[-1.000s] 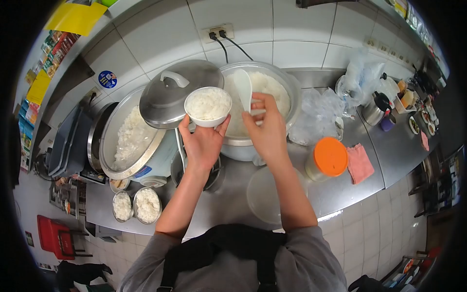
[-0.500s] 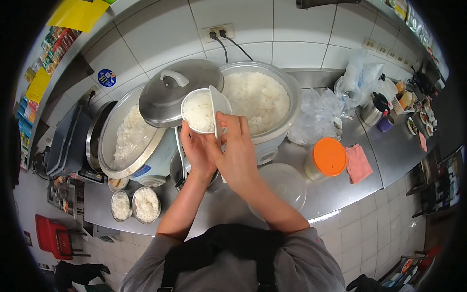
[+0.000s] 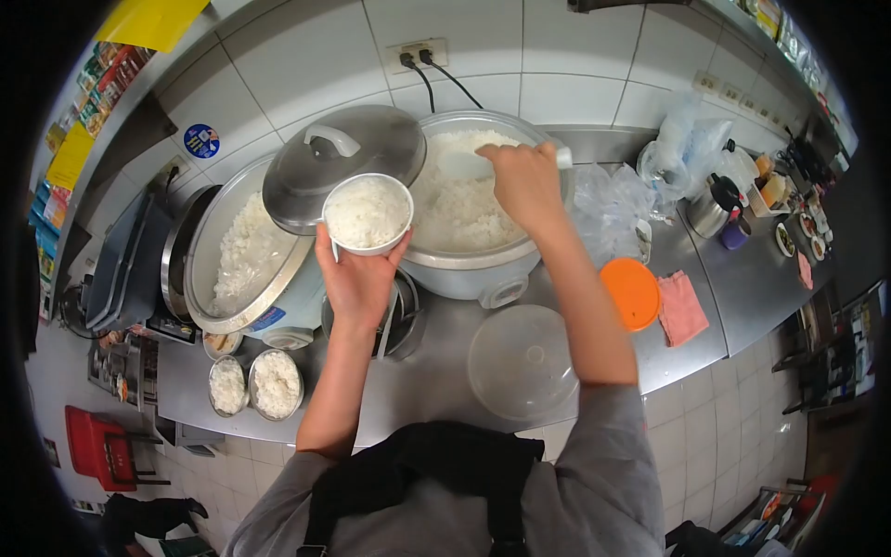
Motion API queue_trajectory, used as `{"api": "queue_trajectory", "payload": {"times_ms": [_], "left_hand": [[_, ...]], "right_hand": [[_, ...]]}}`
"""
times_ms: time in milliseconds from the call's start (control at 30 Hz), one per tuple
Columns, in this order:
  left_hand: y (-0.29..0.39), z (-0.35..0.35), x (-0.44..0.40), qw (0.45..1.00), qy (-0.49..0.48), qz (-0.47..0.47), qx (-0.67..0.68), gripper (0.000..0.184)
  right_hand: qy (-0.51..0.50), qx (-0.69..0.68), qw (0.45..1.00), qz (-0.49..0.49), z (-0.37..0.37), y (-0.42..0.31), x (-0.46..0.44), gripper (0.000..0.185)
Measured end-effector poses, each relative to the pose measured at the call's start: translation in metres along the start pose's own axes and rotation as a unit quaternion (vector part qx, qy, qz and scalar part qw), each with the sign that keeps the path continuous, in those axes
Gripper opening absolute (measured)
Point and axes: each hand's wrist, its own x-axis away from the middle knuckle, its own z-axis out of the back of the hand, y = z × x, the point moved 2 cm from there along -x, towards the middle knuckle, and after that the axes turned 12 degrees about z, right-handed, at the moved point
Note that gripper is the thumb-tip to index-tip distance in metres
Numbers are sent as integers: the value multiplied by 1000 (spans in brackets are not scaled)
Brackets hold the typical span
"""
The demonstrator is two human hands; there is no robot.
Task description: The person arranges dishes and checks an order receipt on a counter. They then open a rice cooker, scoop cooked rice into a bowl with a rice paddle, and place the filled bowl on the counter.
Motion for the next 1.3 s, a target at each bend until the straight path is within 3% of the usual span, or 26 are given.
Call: {"api": "queue_trajectory", "payload": {"times_ms": [133,233,433,533,633,833,933,1033,1133,1233,1300], "left_hand": [[4,7,6,1000,8,17,-5,73],[6,8,10,999,15,29,-5,76],[5,10,11,999,18,29,-18,73],[5,6,14,999,20,31,-26,72],[5,8,13,999,19,34,-36,71],[-1,6,7,995,22,41,-84,67],[-8,-2,3,993,33,61,-96,66],[-18,-9,-4,991,28,79,-100,67],[-28,-14,-12,991,7,95,-94,69],[-30,-21,-14,992,19,95,-83,70],[-27,-23,-13,991,31,101,-82,69]], "right_hand": [[-155,71,979,114,-69,30,-2,35],[-269,58,940,203,-72,16,1,31],[-326,-76,908,252,-57,11,10,31],[-329,-111,911,224,-56,16,12,39],[-320,-152,916,186,-43,25,7,29],[-232,-257,937,-38,-34,61,7,28],[-140,-316,928,-140,-29,59,8,29],[14,-354,930,-100,-10,24,8,30],[94,-260,957,-91,10,-27,19,28],[148,-156,976,43,15,-62,37,31],[168,-147,972,69,11,-70,43,33]]}}
